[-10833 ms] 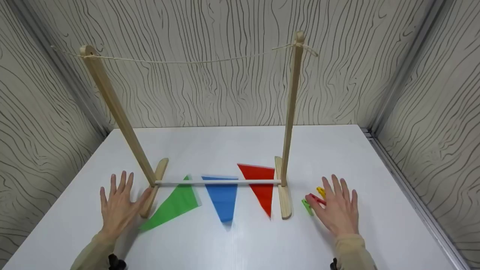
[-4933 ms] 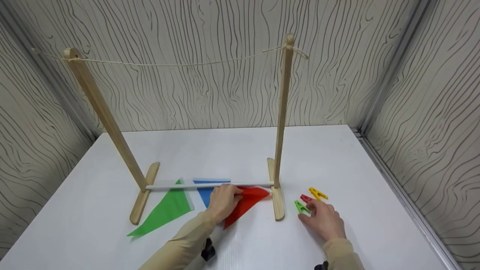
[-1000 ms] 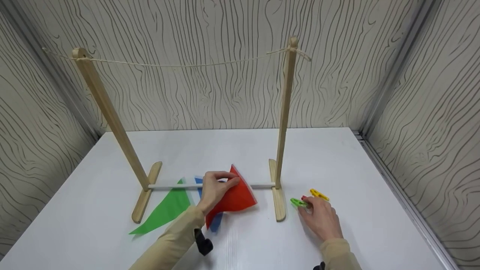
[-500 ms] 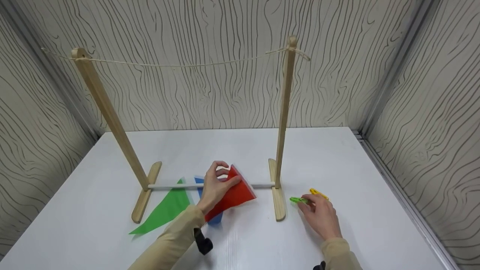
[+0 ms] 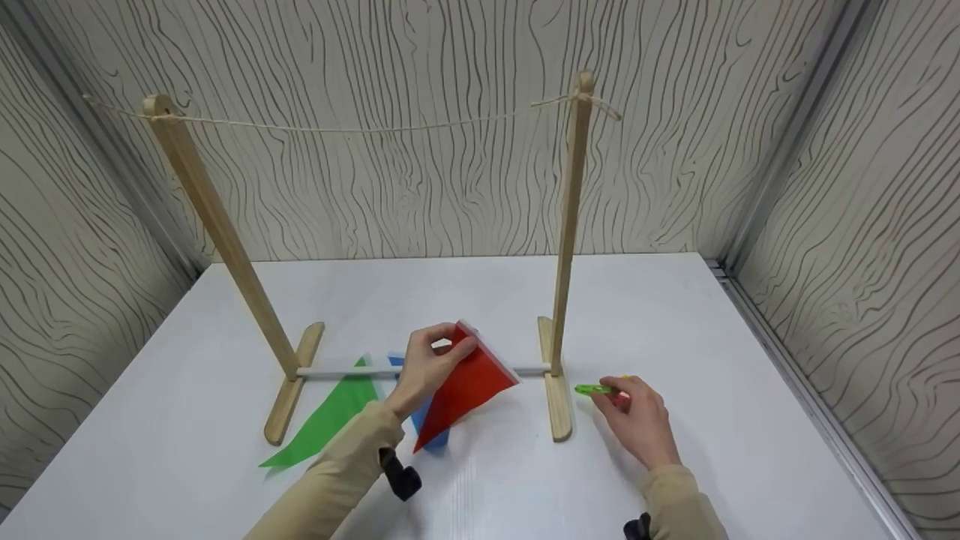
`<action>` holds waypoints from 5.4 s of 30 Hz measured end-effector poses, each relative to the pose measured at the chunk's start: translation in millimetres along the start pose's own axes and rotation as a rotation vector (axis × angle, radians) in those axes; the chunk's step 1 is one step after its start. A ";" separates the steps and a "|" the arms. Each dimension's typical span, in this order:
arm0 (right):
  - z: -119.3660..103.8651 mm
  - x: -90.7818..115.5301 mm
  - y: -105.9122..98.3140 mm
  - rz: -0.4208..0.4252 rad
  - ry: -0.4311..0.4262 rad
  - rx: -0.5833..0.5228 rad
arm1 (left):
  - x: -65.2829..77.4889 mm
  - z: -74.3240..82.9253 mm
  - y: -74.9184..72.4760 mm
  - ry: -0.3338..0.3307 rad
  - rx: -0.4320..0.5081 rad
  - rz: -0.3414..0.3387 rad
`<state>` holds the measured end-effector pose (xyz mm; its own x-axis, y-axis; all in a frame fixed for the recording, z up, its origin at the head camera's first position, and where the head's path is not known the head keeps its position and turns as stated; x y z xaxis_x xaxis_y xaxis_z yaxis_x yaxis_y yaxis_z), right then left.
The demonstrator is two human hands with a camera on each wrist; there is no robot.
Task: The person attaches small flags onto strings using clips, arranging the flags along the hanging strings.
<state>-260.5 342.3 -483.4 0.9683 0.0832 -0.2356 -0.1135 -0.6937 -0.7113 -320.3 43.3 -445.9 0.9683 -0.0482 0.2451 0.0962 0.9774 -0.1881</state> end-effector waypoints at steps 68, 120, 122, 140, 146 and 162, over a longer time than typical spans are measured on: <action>-119.4 -64.2 -79.5 0.417 -0.388 -1.025 | 19.5 93.0 -24.7 0.259 0.417 -0.086; -202.3 -104.9 -153.2 0.557 -0.695 -1.123 | 27.2 151.3 -21.8 0.304 0.508 -0.148; -204.7 -105.0 -156.2 0.569 -0.709 -1.124 | 27.0 152.8 -22.7 0.305 0.513 -0.145; -226.3 -106.6 -174.5 0.625 -0.892 -1.279 | 28.8 163.1 -24.2 0.311 0.522 -0.141; -234.4 -111.3 -184.4 0.716 -0.868 -1.161 | 28.1 168.0 -25.5 0.326 0.511 -0.130; -257.0 -121.8 -204.7 0.783 -0.841 -0.915 | 27.2 177.7 -23.2 0.326 0.519 -0.116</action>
<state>-298.0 290.2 -138.9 0.2793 -0.3581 -0.8909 -0.0493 -0.9320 0.3592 -337.2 55.9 -265.8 0.9867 -0.1399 -0.0823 0.1594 0.9306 0.3295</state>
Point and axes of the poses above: each hand's wrist, its own x-axis away from the middle knuckle, its own y-axis out of the palm, z = x × y, the point moved 7 cm from there along -x, towards the middle knuckle, and after that the axes turned 15 degrees about -y, right-handed, at the moved point
